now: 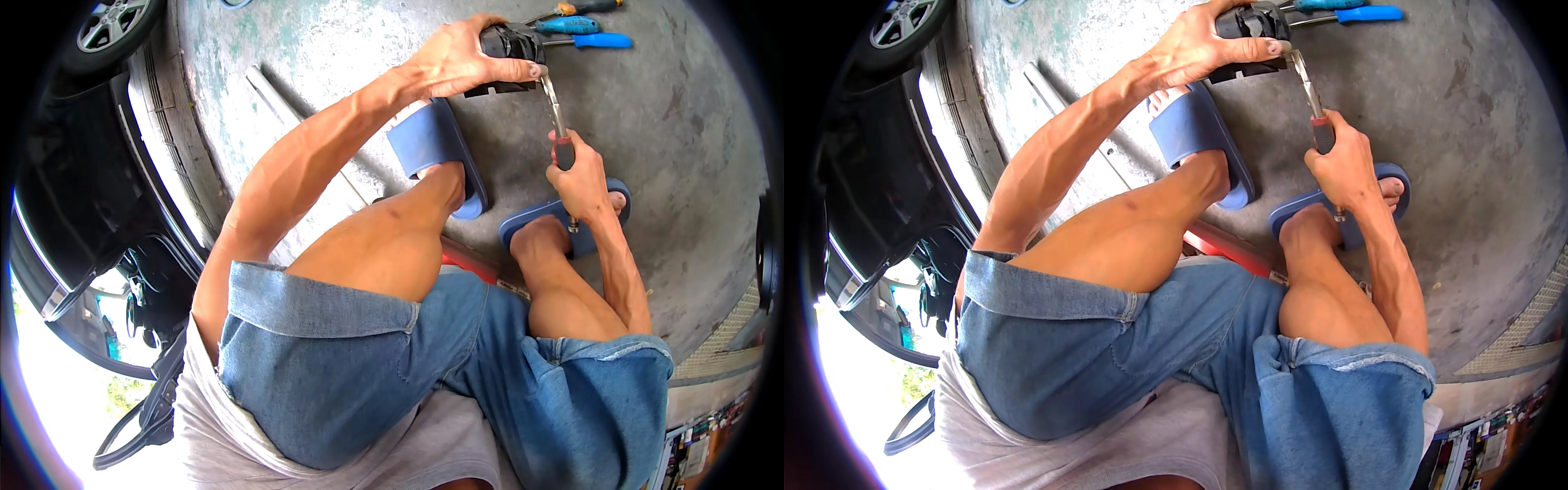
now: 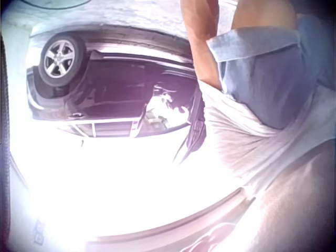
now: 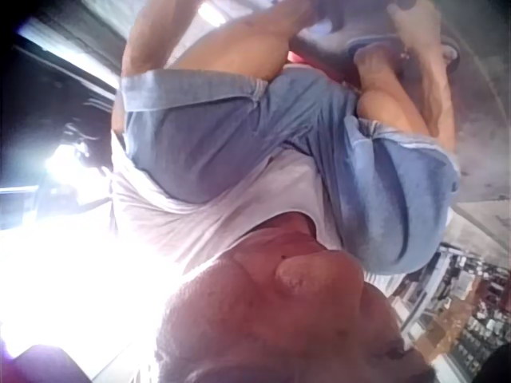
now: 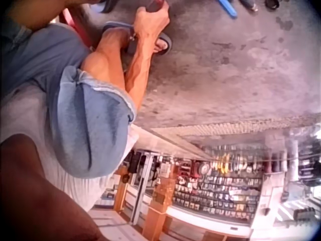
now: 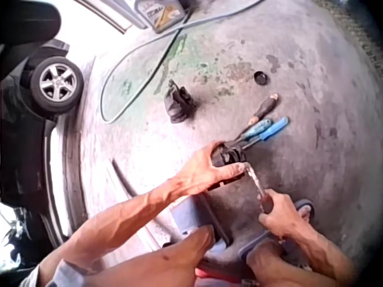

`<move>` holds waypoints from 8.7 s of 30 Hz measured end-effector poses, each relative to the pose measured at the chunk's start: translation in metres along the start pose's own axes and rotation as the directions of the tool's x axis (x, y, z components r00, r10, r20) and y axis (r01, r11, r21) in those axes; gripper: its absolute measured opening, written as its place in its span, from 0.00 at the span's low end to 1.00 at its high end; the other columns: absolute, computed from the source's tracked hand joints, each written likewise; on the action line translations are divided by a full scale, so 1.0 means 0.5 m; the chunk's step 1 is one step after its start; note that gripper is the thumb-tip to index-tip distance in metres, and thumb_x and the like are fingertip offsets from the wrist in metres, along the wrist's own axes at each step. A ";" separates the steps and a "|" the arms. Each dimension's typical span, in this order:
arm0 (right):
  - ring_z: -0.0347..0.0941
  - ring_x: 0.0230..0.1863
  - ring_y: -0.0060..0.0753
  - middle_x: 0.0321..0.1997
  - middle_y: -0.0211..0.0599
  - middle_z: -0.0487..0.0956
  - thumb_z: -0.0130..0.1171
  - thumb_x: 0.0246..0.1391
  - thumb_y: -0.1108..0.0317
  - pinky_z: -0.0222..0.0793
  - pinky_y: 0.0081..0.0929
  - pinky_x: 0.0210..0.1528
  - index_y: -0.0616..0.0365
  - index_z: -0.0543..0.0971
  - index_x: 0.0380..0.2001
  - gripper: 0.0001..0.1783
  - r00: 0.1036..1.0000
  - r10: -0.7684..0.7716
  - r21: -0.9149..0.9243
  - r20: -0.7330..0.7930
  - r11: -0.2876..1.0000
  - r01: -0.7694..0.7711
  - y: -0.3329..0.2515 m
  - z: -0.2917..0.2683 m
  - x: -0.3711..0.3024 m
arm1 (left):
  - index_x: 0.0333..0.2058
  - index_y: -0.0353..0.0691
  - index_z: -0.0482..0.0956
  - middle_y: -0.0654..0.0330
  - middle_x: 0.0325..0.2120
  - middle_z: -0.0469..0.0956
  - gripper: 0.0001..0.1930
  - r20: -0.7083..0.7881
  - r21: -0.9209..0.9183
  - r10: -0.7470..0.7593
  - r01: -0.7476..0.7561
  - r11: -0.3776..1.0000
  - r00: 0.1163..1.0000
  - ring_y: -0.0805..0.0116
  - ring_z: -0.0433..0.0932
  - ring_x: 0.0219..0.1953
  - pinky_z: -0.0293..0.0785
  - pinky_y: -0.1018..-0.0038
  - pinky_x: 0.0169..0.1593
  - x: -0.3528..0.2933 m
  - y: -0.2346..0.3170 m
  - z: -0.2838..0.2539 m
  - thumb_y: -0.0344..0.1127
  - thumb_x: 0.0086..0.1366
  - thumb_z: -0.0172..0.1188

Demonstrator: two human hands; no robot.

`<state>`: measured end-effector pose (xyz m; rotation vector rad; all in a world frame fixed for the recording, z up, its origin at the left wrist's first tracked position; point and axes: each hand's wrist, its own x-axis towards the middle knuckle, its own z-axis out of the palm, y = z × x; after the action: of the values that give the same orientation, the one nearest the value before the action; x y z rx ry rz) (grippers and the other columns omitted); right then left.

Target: The person uses a pair of locking pliers to remove a small metal pin or bolt from a black plastic automotive component while sitting on the floor of a garage.

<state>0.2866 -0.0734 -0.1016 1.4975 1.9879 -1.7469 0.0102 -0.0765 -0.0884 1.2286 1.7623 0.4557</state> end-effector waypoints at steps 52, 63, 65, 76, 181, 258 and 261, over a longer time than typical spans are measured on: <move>0.75 0.29 0.49 0.25 0.52 0.76 0.59 0.41 0.73 0.71 0.38 0.39 0.67 0.78 0.50 0.27 0.993 -0.114 0.034 -0.004 0.993 0.114 0.013 0.003 -0.002 | 0.53 0.32 0.80 0.53 0.43 0.84 0.41 0.220 -0.470 -0.111 0.205 0.858 0.969 0.65 0.81 0.48 0.74 0.69 0.56 -0.016 -0.021 -0.008 0.61 0.51 0.75; 0.76 0.32 0.38 0.29 0.40 0.78 0.59 0.43 0.73 0.73 0.33 0.43 0.65 0.77 0.52 0.28 0.996 -0.078 0.010 0.038 0.997 0.077 0.010 0.004 -0.002 | 0.54 0.36 0.80 0.54 0.43 0.84 0.39 0.203 -0.455 -0.089 0.174 0.873 0.975 0.65 0.82 0.47 0.75 0.67 0.56 -0.018 -0.025 -0.005 0.61 0.53 0.74; 0.76 0.32 0.37 0.29 0.40 0.77 0.59 0.43 0.73 0.73 0.33 0.43 0.65 0.77 0.52 0.28 0.996 -0.085 0.015 0.028 0.996 0.085 0.012 0.008 -0.003 | 0.54 0.37 0.80 0.54 0.43 0.84 0.38 0.204 -0.454 -0.087 0.172 0.874 0.975 0.64 0.82 0.48 0.75 0.67 0.56 -0.017 -0.027 -0.006 0.61 0.53 0.73; 0.78 0.33 0.49 0.30 0.55 0.79 0.60 0.40 0.71 0.72 0.37 0.43 0.68 0.78 0.52 0.30 0.995 -0.097 0.027 0.014 0.995 0.097 0.011 0.004 -0.003 | 0.55 0.42 0.81 0.55 0.43 0.85 0.37 0.201 -0.439 -0.066 0.150 0.886 0.977 0.64 0.82 0.48 0.76 0.64 0.56 -0.011 -0.033 -0.003 0.62 0.55 0.72; 0.69 0.57 0.42 0.70 0.44 0.61 0.68 0.39 0.80 0.73 0.38 0.40 0.50 0.47 0.78 0.63 0.586 -0.804 0.992 0.100 0.122 -0.001 -0.074 -0.190 -0.072 | 0.50 0.37 0.77 0.48 0.35 0.84 0.27 0.367 -0.920 -0.102 0.376 0.105 0.925 0.47 0.86 0.29 0.87 0.61 0.30 -0.072 0.076 -0.066 0.58 0.69 0.61; 0.76 0.36 0.23 0.35 0.33 0.81 0.68 0.60 0.68 0.74 0.25 0.43 0.63 0.81 0.53 0.20 0.919 -0.141 0.210 -0.368 0.950 0.230 -0.112 -0.084 -0.121 | 0.55 0.36 0.78 0.62 0.43 0.82 0.26 0.025 -0.827 0.115 -0.044 0.560 0.993 0.76 0.78 0.45 0.76 0.75 0.51 -0.081 0.127 -0.076 0.45 0.64 0.71; 0.76 0.37 0.22 0.33 0.34 0.81 0.67 0.60 0.69 0.74 0.25 0.43 0.64 0.81 0.51 0.17 0.853 -0.181 0.140 -0.490 0.949 0.282 -0.127 -0.087 -0.131 | 0.59 0.37 0.75 0.61 0.45 0.82 0.29 -0.030 -0.816 0.133 -0.101 0.569 0.991 0.75 0.79 0.47 0.76 0.75 0.54 -0.079 0.133 -0.077 0.42 0.63 0.71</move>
<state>0.2973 -0.0679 -0.0015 1.9883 2.3620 -1.8669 0.0177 -0.0750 -0.0020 0.6456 1.1601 1.1744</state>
